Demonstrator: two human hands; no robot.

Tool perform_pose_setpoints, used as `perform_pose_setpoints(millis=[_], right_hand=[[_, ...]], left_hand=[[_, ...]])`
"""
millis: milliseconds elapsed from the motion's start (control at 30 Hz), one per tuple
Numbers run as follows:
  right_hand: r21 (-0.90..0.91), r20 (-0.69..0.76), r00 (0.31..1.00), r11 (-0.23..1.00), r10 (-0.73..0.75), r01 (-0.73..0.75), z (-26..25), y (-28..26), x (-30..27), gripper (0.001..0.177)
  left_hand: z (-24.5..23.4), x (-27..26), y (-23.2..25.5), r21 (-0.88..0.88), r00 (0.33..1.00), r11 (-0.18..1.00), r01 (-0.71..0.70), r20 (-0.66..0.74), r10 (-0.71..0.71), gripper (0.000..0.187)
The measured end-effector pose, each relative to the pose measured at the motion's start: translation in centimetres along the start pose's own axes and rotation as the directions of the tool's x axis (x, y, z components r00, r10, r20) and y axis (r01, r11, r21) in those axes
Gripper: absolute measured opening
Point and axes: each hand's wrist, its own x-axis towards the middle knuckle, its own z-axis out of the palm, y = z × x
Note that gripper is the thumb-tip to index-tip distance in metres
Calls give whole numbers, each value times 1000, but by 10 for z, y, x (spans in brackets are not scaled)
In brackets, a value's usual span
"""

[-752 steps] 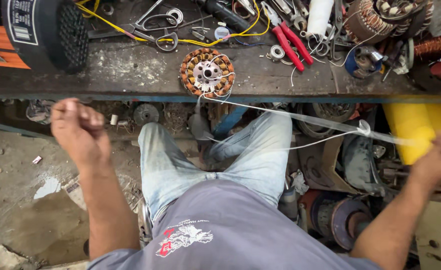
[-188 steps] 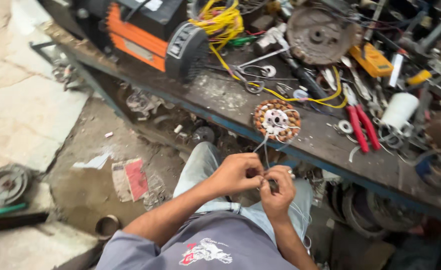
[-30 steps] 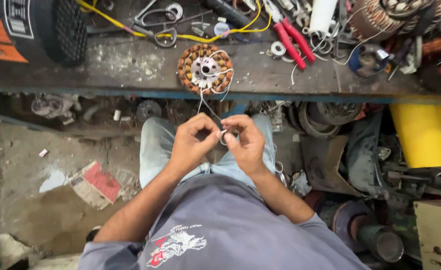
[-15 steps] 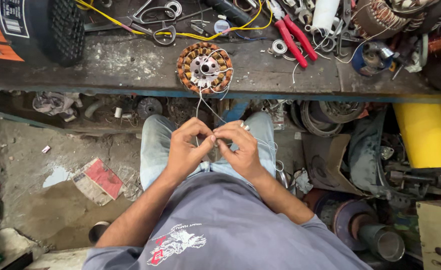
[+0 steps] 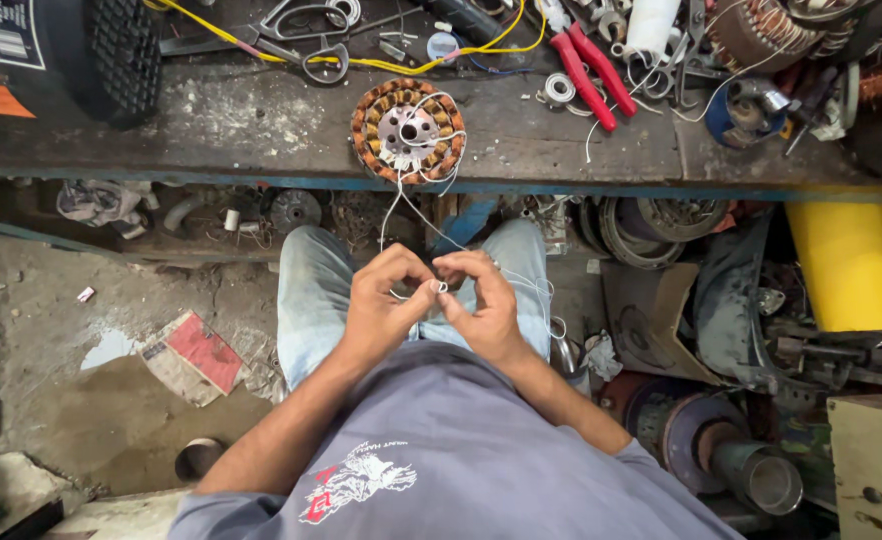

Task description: The person winds white insulated wire around the slots of a motor stator by hand, repeatedly looping and pulling the wire through the slots. The person occasionally adjusts the wire tension and repositions the stator on the workbench.

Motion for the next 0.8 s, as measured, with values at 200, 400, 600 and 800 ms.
perform_pose_setpoints(millis=[200,400,600,800], right_hand=[[-231,37,994,966,-107,112,-2,-5,2,15],[146,66,998,989,-24,14,2,-1,-10,13],[-148,110,992,986,-59,75,3,3,-12,29],[-199,47,996,976,-78,86,0,8,-13,20]], left_hand=[[-2,-10,-3,100,1000,995,-22,-13,23,11],[-7,-20,-7,226,988,965,-135,-45,149,11],[-5,-26,-17,79,999,997,26,-49,-22,9],[-4,-22,-21,90,1000,996,-9,-23,11,10]])
